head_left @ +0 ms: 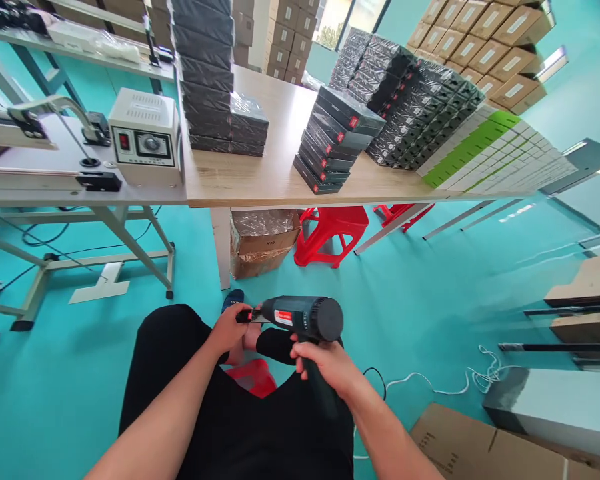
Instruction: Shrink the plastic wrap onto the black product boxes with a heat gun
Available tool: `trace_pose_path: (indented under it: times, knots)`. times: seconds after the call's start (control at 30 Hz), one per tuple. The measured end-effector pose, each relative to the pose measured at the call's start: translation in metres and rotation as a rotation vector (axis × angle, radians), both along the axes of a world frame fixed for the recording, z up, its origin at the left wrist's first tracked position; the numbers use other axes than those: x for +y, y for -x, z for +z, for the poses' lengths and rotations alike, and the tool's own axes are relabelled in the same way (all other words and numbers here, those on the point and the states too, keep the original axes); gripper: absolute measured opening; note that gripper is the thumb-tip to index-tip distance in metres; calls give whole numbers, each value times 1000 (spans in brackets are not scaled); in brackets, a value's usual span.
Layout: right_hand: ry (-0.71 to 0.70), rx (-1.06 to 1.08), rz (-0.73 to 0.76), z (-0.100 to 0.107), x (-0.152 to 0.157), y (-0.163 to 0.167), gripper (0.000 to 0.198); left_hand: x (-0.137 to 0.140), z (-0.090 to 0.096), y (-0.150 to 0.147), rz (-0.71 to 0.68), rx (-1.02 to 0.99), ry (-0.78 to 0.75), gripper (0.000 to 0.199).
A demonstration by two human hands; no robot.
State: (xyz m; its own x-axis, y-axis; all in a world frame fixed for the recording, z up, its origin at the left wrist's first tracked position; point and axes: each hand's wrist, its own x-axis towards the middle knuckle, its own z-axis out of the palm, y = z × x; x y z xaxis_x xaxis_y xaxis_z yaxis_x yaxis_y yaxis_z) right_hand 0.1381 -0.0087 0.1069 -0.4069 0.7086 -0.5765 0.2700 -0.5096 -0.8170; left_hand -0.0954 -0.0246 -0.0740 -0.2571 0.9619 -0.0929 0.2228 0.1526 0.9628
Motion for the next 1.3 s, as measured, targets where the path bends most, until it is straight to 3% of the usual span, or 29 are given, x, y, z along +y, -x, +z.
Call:
trace_pose_path:
  times: [0.1, 0.3, 0.4, 0.57, 0.7, 0.83, 0.97, 1.13, 1.3]
  knots:
    - [88, 42, 25, -4, 6, -18, 30, -1, 2, 4, 31, -6, 43, 40]
    - [106, 50, -185, -12, 12, -46, 27, 2, 7, 7, 56, -28, 63, 41]
    - [121, 100, -97, -14, 9, -43, 28, 3, 8, 5, 44, -16, 48, 40]
    - [50, 54, -141, -14, 7, -36, 28, 0, 10, 5, 59, -30, 30, 39]
    - [87, 56, -52, -11, 10, -36, 30, -2, 11, 5, 87, -50, 28, 38]
    - [68, 19, -82, -8, 3, -24, 28, -1, 7, 4, 70, -22, 16, 38]
    - [83, 116, 79, -8, -12, -4, 27, 1, 3, 3, 30, -3, -34, 37]
    - [28, 24, -112, -13, -4, -7, 27, -2, 4, 8, 85, -42, 40, 43]
    - [105, 66, -82, -9, 6, -28, 30, 0, -2, 14, 145, -74, 64, 44]
